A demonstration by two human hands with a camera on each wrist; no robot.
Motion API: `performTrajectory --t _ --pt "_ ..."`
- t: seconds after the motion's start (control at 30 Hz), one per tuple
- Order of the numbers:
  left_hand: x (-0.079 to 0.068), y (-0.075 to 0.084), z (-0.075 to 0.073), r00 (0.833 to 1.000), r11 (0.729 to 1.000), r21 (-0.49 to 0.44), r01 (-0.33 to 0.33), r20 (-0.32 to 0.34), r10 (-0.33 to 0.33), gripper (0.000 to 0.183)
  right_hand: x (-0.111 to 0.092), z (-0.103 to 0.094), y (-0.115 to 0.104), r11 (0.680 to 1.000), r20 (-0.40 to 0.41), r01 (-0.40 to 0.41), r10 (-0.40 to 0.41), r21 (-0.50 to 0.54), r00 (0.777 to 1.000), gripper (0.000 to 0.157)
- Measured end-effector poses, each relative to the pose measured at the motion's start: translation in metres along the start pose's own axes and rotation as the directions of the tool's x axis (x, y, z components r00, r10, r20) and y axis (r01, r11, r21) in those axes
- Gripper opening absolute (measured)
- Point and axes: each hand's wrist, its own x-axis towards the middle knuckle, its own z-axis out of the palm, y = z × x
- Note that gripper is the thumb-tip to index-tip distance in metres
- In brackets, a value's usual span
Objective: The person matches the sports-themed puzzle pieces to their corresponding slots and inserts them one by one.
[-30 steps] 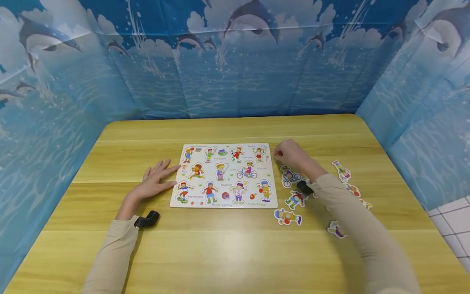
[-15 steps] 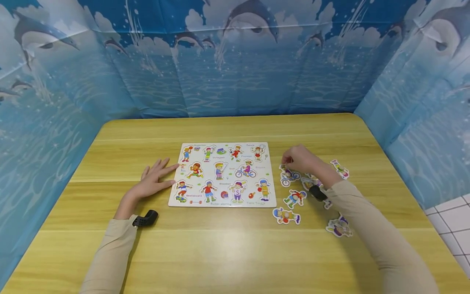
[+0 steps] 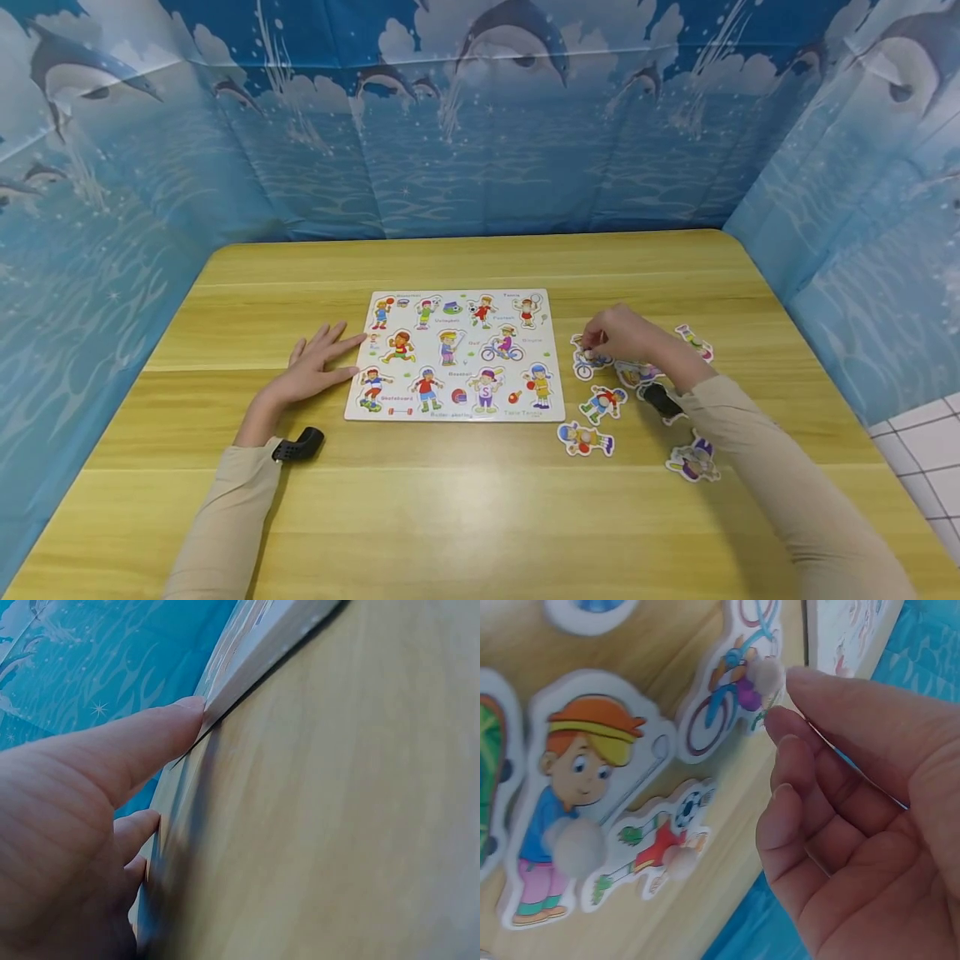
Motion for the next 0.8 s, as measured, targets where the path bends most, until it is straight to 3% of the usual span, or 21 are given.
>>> performTrajectory --t 0.4,0.8 --pt "0.0024 0.0041 -0.0008 1.0 1.0 0.003 -0.004 -0.01 0.004 0.059 -0.0001 0.0079 0.0054 1.0 0.018 -0.015 0.014 0.017 1.0 0.01" --pt "0.0006 -0.0008 0.0054 0.999 1.0 0.014 -0.025 -0.024 0.025 0.06 -0.0035 0.0093 0.0023 0.99 0.019 0.084 -0.082 -0.116 0.996 0.01"
